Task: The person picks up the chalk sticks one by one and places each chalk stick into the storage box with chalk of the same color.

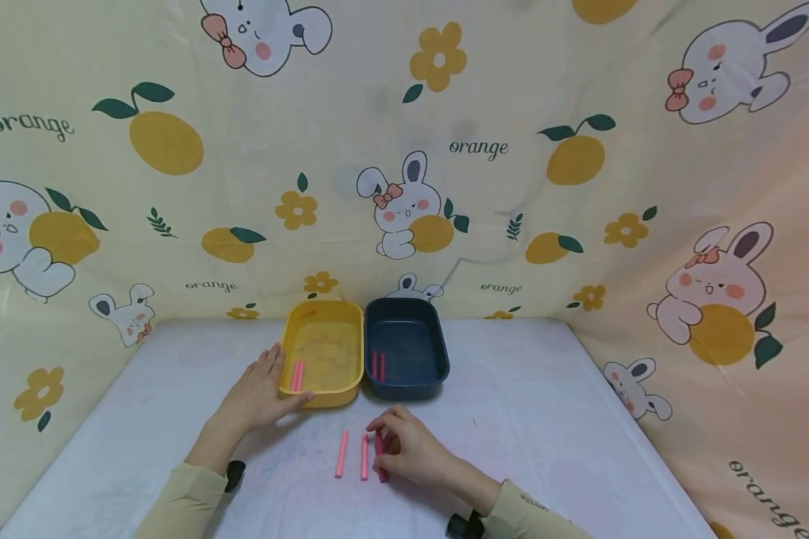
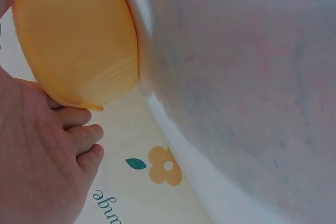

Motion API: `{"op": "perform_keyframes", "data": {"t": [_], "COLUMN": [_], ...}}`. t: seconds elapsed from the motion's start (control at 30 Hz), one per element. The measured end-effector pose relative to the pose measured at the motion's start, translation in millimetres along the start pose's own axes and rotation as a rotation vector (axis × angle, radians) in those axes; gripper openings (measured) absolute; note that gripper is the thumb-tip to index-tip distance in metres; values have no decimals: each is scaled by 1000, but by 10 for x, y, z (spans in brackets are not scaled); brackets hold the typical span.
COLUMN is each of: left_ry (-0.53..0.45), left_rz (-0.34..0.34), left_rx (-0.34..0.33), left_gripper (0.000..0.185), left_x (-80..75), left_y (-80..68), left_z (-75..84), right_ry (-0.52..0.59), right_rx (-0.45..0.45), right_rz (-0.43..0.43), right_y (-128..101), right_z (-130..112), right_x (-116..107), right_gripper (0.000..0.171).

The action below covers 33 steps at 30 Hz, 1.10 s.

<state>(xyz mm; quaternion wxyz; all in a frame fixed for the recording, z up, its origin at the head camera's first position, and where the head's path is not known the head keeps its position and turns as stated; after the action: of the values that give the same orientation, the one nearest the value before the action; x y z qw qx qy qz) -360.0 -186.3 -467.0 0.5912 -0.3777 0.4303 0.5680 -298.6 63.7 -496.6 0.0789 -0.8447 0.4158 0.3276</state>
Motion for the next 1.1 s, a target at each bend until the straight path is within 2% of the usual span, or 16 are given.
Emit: {"op": "perform_keyframes", "data": {"t": [0.43, 0.67, 0.87, 1.1], "left_ry": [3, 2, 3, -6], "left_rz": [-3, -4, 2, 7], "left_rx": [1, -1, 2, 5], "left_gripper": [119, 119, 119, 119], "left_x": [-30, -19, -13, -17], "left_y": [-22, -21, -18, -17], "left_z": [22, 10, 0, 0], "right_ry": [87, 88, 84, 93], "right_rx": [-28, -53, -88, -169], "right_rz": [66, 112, 182, 292], "right_y": [1, -13, -18, -19], "right_z": [-75, -113, -174, -260], "right_x": [-21, -57, -146, -289], "right_gripper": [39, 36, 33, 31]}}
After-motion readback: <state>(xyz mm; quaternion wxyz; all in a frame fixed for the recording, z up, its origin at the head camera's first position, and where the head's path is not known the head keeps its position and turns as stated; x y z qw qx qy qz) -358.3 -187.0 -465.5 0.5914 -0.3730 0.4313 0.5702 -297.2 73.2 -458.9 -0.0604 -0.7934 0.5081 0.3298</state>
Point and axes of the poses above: each hand's wrist, its own y-axis towards the middle knuckle, its own x-axis out of the palm, z = x × y, the point moved 9 cm from there along y, towards the middle knuckle, and after that the axes turned 10 degrees about -x, right-handed, at the moved point
